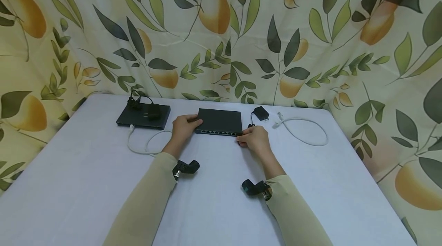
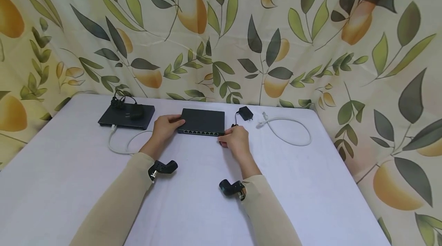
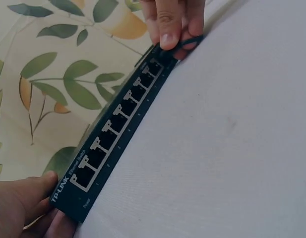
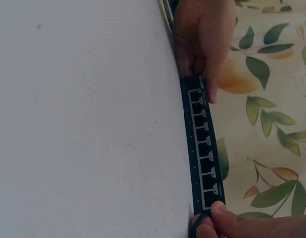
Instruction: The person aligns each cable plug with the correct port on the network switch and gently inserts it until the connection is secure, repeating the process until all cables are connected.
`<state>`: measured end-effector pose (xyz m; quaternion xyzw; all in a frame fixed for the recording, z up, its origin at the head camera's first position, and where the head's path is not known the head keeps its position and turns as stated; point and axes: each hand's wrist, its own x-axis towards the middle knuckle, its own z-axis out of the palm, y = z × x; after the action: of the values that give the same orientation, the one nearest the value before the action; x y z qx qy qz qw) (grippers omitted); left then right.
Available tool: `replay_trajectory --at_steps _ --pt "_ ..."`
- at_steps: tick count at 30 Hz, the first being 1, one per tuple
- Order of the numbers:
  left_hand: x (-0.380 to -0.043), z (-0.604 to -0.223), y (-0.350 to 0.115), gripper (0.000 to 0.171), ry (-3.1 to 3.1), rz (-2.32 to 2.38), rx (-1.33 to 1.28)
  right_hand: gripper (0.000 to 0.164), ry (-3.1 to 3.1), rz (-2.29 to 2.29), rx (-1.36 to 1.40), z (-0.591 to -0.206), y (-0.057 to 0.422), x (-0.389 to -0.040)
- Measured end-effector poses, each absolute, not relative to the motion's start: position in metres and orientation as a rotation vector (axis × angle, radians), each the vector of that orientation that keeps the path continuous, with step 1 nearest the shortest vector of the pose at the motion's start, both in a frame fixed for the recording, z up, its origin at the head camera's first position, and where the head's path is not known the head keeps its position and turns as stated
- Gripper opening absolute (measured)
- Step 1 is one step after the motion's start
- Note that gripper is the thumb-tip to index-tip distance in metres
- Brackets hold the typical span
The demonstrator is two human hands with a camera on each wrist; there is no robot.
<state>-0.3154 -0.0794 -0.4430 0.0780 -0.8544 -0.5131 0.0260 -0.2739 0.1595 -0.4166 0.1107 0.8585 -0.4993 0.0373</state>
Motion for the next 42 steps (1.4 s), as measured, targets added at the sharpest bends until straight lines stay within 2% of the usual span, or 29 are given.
replay_trajectory --at_steps 14,21,28,42 --pt "-0.310 -0.447 -0.085 0.037 -2.578 -1.584 0.214 0.025 2.605 -1.517 0.335 -0.399 0.178 -0.272" --pt "-0.310 -0.448 -0.083 0.036 -2.601 -1.582 0.223 0.032 2.684 -1.545 0.357 -0.385 0.219 -0.272" --pt "-0.310 -0.447 -0.079 0.035 -2.601 -1.580 0.223 0.034 2.850 -1.314 0.438 -0.371 0.266 -0.282" --pt "-0.311 -0.448 -0.079 0.035 -2.605 -1.587 0.233 0.036 2.987 -1.007 0.494 -0.389 0.312 -0.303"
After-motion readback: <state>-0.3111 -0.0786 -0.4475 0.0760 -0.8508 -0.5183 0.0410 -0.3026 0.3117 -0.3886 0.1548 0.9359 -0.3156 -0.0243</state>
